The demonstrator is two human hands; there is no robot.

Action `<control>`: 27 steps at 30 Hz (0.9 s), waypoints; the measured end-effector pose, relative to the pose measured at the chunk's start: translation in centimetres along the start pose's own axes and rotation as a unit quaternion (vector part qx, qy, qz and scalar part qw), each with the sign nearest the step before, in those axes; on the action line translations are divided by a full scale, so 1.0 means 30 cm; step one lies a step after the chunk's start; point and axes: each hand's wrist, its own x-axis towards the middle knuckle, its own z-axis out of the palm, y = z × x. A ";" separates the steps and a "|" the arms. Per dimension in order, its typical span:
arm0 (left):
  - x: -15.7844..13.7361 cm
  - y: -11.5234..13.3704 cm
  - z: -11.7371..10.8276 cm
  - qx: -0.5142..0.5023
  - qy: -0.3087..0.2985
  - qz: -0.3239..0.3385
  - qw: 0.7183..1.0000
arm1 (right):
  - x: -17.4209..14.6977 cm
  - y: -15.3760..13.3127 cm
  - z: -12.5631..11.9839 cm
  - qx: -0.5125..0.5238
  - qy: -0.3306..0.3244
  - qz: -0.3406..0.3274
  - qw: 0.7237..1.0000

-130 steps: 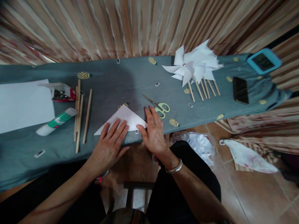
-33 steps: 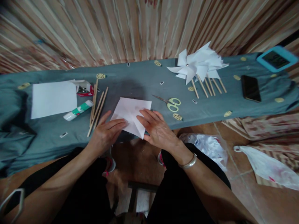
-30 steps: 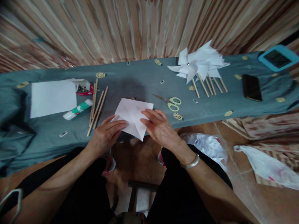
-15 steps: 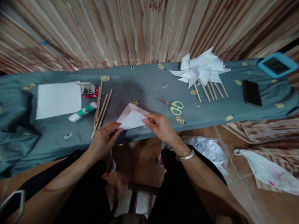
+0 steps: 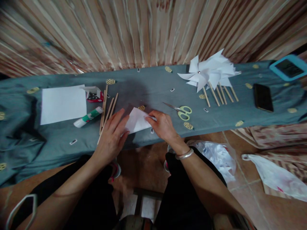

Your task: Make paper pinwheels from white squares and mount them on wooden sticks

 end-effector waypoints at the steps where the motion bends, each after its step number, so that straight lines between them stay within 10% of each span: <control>1: -0.003 0.014 0.007 0.017 -0.013 0.031 0.999 | 0.000 -0.002 0.003 -0.007 0.004 0.003 1.000; 9: -0.040 0.069 0.098 0.052 -0.116 0.062 0.990 | -0.007 -0.002 0.030 -0.064 0.049 0.016 0.997; 27: -0.040 0.058 0.100 0.054 -0.138 0.055 0.987 | -0.005 -0.008 0.040 -0.112 0.036 -0.002 0.993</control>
